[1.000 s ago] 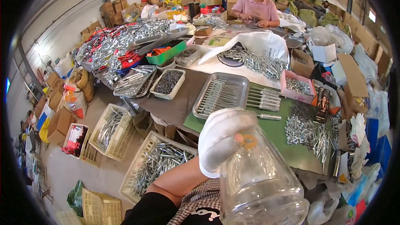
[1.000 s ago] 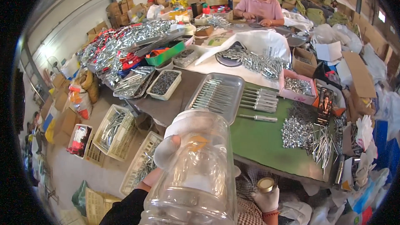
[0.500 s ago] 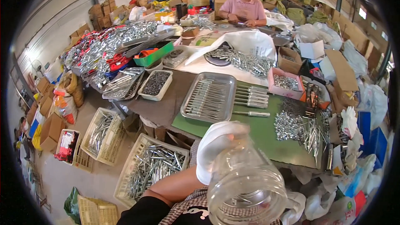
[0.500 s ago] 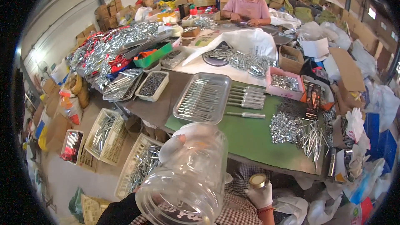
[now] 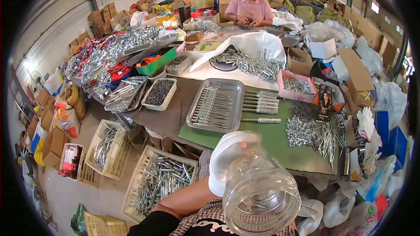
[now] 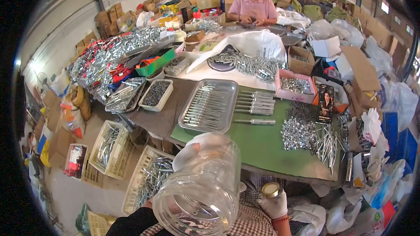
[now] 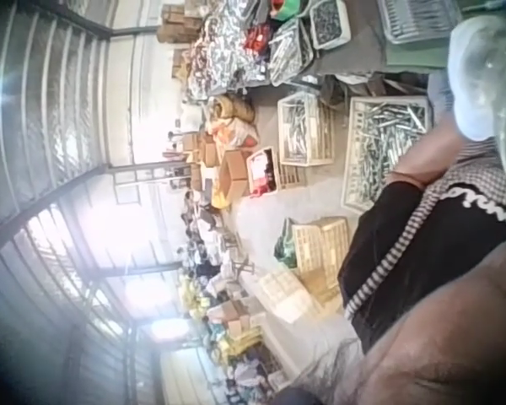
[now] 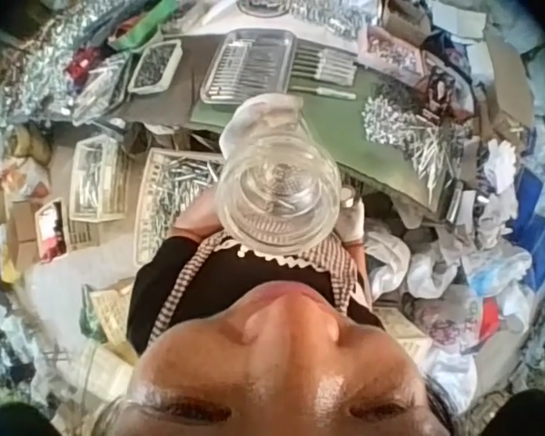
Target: Assembling small metal pins and tubes into larger components at a workbench.
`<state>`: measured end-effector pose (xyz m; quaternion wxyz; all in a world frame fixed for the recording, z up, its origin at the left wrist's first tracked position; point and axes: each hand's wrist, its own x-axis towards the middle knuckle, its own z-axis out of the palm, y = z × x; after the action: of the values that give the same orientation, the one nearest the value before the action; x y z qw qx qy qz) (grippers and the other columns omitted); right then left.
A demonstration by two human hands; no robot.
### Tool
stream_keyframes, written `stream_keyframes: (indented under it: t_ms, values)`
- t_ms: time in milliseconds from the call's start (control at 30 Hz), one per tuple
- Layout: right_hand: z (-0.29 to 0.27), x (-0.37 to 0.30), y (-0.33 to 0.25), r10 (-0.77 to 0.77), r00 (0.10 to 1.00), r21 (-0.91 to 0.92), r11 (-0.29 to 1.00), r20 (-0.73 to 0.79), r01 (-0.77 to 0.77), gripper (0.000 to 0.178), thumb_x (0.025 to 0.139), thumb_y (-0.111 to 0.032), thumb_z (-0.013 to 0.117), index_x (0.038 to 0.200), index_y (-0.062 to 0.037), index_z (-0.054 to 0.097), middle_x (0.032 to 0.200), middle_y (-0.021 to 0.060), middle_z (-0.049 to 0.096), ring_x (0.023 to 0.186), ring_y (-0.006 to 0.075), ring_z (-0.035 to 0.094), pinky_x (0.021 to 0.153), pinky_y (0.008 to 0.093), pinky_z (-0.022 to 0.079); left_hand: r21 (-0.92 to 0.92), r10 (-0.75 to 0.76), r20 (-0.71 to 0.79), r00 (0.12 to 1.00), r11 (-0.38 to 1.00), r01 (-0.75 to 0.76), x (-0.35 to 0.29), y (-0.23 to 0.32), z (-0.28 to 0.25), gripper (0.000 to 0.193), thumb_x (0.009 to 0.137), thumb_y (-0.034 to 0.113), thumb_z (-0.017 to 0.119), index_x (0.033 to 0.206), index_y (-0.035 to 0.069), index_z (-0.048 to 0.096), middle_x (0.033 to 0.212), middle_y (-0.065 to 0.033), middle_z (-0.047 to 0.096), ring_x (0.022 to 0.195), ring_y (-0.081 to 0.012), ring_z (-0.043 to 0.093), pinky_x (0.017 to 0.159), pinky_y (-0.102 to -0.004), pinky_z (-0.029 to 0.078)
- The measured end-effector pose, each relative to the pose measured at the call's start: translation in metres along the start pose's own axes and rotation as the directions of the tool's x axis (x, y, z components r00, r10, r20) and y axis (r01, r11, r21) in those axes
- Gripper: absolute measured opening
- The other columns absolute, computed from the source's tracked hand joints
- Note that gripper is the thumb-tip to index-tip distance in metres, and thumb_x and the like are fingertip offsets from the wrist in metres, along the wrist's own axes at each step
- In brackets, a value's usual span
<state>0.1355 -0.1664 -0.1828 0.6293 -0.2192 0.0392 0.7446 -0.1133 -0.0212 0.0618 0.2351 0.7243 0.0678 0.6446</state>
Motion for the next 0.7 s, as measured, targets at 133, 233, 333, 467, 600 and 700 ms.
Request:
stream_keyframes:
  t_ms: [133,233,333,467,600,700]
  values:
    - [-0.010,0.005,-0.003,0.031,0.999,-0.060,0.998,-0.007,-0.032,0.059,0.085,-0.053,0.059,0.119,-0.0047,0.057,0.105,0.0158,0.064,0.085,0.0317,0.060,0.076,0.0493,0.050,-0.015,-0.045,-0.006,0.999,0.999,0.045,0.005,0.002,0.004,0.059,0.077,0.022,0.076,0.127,0.003,0.050,0.120,-0.0245,0.060,0.104,-0.0400,0.060,0.087,-0.0482,0.048]
    - [-0.002,0.002,-0.004,0.016,1.000,-0.051,0.999,0.008,-0.015,0.058,0.083,-0.053,0.063,0.117,-0.0057,0.058,0.104,0.0141,0.064,0.086,0.0303,0.060,0.075,0.0478,0.050,0.056,-0.021,0.042,0.999,0.998,0.019,0.024,0.013,0.001,0.052,0.078,0.023,0.075,0.121,0.003,0.052,0.118,-0.0239,0.062,0.102,-0.0399,0.061,0.087,-0.0482,0.048]
    - [0.018,-0.006,-0.002,-0.036,0.999,-0.067,0.997,-0.034,0.034,0.056,0.082,-0.051,0.066,0.114,-0.0057,0.058,0.102,0.0120,0.063,0.087,0.0283,0.059,0.074,0.0462,0.049,0.085,0.016,0.095,0.995,0.996,-0.025,0.032,0.012,0.000,0.046,0.079,0.023,0.073,0.116,0.003,0.055,0.116,-0.0233,0.063,0.100,-0.0399,0.062,0.086,-0.0483,0.048]
    - [0.010,0.000,-0.003,0.029,0.989,-0.082,0.997,0.145,-0.017,0.058,0.082,-0.048,0.068,0.120,-0.0063,0.056,0.110,0.0124,0.063,0.098,0.0272,0.059,0.080,0.0461,0.050,0.078,0.101,0.179,0.979,0.990,-0.116,0.036,0.001,0.009,0.050,0.077,0.026,0.074,0.117,0.004,0.054,0.111,-0.0220,0.065,0.096,-0.0397,0.063,0.084,-0.0485,0.049]
    - [0.010,-0.005,-0.001,0.003,0.981,-0.084,0.996,0.192,0.013,0.058,0.086,-0.045,0.066,0.126,-0.0052,0.052,0.120,0.0124,0.060,0.106,0.0273,0.059,0.087,0.0441,0.052,0.010,0.165,0.081,0.983,0.986,-0.166,0.041,-0.004,0.029,0.050,0.079,0.021,0.072,0.121,0.005,0.051,0.110,-0.0232,0.065,0.094,-0.0408,0.064,0.082,-0.0491,0.050]
    - [0.008,-0.004,-0.002,-0.069,0.980,-0.198,0.974,0.189,0.107,0.056,0.086,-0.037,0.068,0.129,-0.0056,0.049,0.120,0.0106,0.059,0.109,0.0247,0.057,0.091,0.0409,0.052,0.001,0.186,0.033,0.982,0.983,-0.186,0.042,-0.003,0.034,0.050,0.080,0.019,0.070,0.123,0.005,0.049,0.110,-0.0238,0.065,0.093,-0.0414,0.064,0.081,-0.0494,0.051]
